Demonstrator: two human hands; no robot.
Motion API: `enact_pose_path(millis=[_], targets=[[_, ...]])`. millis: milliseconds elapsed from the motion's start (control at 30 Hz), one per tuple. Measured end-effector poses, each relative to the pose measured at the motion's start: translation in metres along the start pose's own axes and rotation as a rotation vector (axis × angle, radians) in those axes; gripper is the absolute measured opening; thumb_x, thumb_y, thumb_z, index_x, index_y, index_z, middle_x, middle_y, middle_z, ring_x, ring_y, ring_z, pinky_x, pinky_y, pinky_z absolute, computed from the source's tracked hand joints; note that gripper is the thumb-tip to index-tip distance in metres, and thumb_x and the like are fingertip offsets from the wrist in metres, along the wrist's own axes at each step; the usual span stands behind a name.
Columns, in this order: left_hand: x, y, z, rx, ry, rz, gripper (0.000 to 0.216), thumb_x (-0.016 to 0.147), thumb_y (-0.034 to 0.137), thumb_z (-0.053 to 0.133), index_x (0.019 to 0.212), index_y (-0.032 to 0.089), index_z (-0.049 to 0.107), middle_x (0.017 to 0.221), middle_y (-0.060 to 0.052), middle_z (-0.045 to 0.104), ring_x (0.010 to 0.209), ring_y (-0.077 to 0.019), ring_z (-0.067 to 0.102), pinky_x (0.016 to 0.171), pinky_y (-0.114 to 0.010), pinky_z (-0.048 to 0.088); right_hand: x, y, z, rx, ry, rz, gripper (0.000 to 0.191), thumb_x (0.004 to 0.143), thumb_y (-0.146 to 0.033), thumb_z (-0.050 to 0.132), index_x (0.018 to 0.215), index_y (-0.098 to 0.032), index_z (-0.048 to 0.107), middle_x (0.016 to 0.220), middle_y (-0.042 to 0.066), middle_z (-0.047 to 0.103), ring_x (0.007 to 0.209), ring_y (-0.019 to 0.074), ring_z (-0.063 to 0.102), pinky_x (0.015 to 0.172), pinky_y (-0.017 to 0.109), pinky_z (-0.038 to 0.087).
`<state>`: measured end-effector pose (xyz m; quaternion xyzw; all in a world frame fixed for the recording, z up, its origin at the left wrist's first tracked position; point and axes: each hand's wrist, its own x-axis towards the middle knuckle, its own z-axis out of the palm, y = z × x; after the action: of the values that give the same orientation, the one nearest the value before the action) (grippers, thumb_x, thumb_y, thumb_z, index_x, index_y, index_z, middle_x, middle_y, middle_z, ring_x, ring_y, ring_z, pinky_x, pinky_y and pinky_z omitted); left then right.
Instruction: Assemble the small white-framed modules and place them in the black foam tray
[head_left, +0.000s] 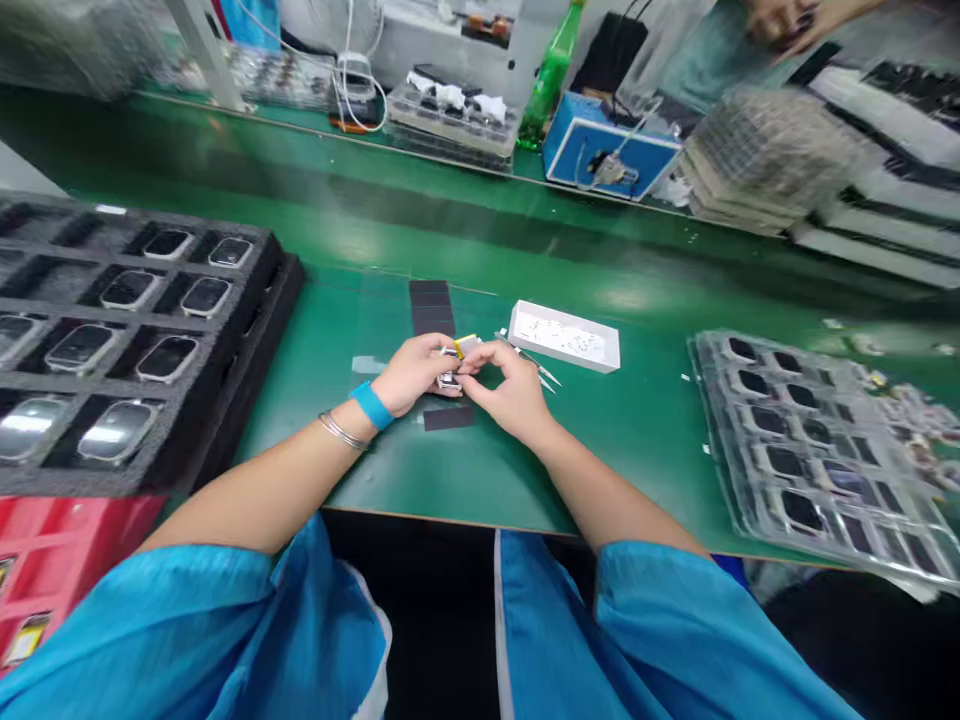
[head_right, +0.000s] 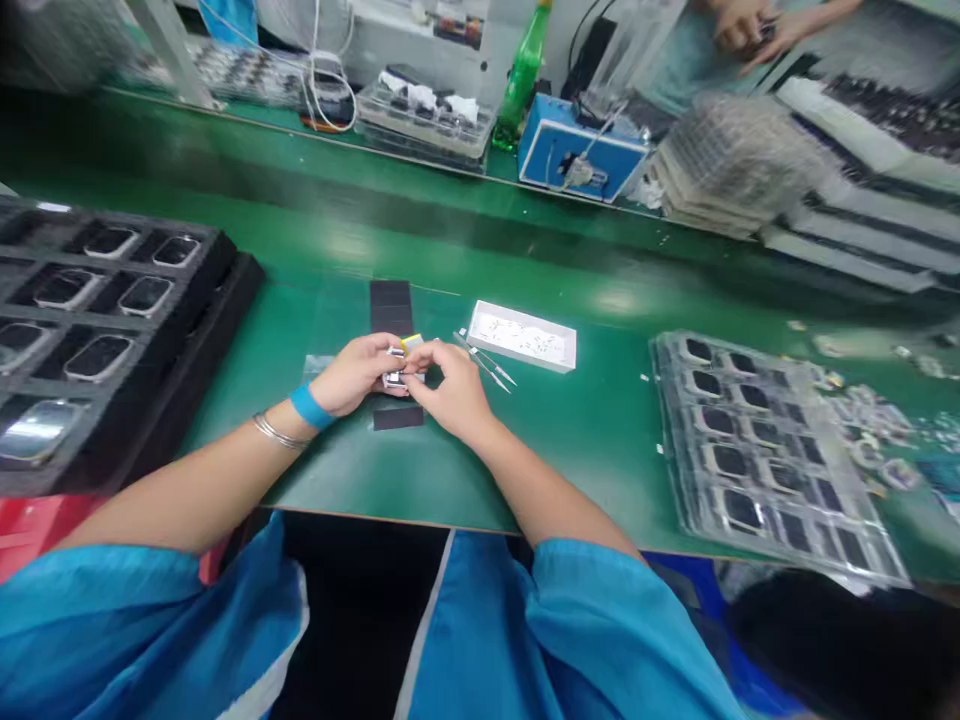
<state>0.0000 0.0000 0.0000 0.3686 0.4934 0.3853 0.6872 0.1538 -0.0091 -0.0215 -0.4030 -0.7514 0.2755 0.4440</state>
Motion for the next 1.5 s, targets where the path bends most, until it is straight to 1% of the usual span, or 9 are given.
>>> enact_pose_path(millis=[200,300,400,500,667,900,1033,1400,1500], targets=[[0.001,-0.001,-0.002,-0.029,0.019,0.013,0.011,0.075,0.005,0.060,0.078,0.013,0.054,0.062,0.001,0.064,0.050,-0.0085,0.059,0.050,-0.021,0.056,0.000,-0.001,0.000,-0.218,-0.037,-0.038,0.009,0.080,-0.015,0.065,0.082,-0.023,0.060,0.080,0.000,0.066,0.083,0.0198,0.061,0.088,0.038,0.046],[0.001,-0.001,-0.004,-0.056,0.001,0.020,0.016,0.071,0.008,0.067,0.077,0.014,0.054,0.064,0.000,0.065,0.052,-0.0099,0.061,0.050,-0.021,0.056,0.000,-0.001,-0.002,-0.272,0.012,-0.044,0.013,0.078,-0.018,0.068,0.087,-0.023,0.061,0.090,0.004,0.064,0.094,0.0240,0.058,0.090,0.041,0.047],[0.002,-0.002,-0.005,-0.062,-0.017,0.012,0.018,0.070,0.009,0.069,0.079,0.014,0.053,0.068,-0.002,0.067,0.055,-0.0118,0.065,0.051,-0.022,0.056,0.003,0.006,-0.004,-0.204,0.094,0.014,0.034,0.071,-0.025,0.077,0.101,-0.022,0.059,0.105,0.007,0.059,0.102,0.0244,0.057,0.092,0.041,0.048],[0.003,-0.004,-0.006,-0.045,-0.050,0.007,0.019,0.070,0.011,0.069,0.080,0.014,0.053,0.066,-0.001,0.067,0.056,-0.0150,0.068,0.050,-0.023,0.056,0.006,0.016,-0.005,0.010,0.093,0.159,0.051,0.070,-0.038,0.079,0.113,-0.022,0.055,0.109,0.006,0.060,0.099,0.0202,0.059,0.091,0.037,0.051],[0.005,-0.005,-0.007,-0.058,-0.094,-0.008,0.018,0.070,0.012,0.066,0.085,0.014,0.055,0.072,-0.003,0.070,0.058,-0.0175,0.070,0.052,-0.025,0.057,0.009,0.018,-0.005,0.142,0.063,0.260,0.024,0.083,-0.043,0.067,0.089,-0.020,0.065,0.086,0.003,0.068,0.080,0.0164,0.063,0.082,0.033,0.052],[0.004,-0.006,-0.012,-0.117,-0.267,0.003,0.038,0.062,0.000,0.068,0.096,0.013,0.058,0.086,-0.004,0.072,0.075,-0.0167,0.073,0.075,-0.029,0.059,0.009,0.007,-0.008,0.044,0.159,0.226,0.017,0.085,-0.037,0.065,0.085,-0.020,0.067,0.084,0.002,0.072,0.078,0.0162,0.065,0.079,0.031,0.051],[0.008,-0.013,-0.011,-0.092,-0.225,0.011,0.037,0.064,0.002,0.073,0.095,0.014,0.055,0.081,-0.002,0.071,0.071,-0.0159,0.073,0.072,-0.028,0.058,0.007,0.007,-0.006,-0.026,0.166,0.169,0.013,0.086,-0.033,0.064,0.084,-0.020,0.066,0.085,0.001,0.071,0.082,0.0166,0.065,0.081,0.031,0.050],[0.008,-0.009,-0.007,-0.090,-0.147,-0.057,0.019,0.073,0.007,0.068,0.088,0.013,0.058,0.070,-0.001,0.068,0.060,-0.0144,0.070,0.060,-0.024,0.059,0.004,0.005,0.000,-0.117,0.166,0.086,0.012,0.087,-0.032,0.062,0.084,-0.022,0.067,0.086,0.002,0.072,0.083,0.0182,0.066,0.084,0.034,0.050],[0.007,-0.008,-0.006,-0.116,-0.121,-0.070,0.011,0.076,0.008,0.062,0.087,0.012,0.062,0.070,-0.002,0.068,0.061,-0.0134,0.068,0.063,-0.026,0.060,0.003,0.004,0.000,-0.203,0.146,0.005,0.012,0.088,-0.032,0.060,0.083,-0.023,0.067,0.081,0.002,0.071,0.080,0.0189,0.065,0.094,0.040,0.048]])
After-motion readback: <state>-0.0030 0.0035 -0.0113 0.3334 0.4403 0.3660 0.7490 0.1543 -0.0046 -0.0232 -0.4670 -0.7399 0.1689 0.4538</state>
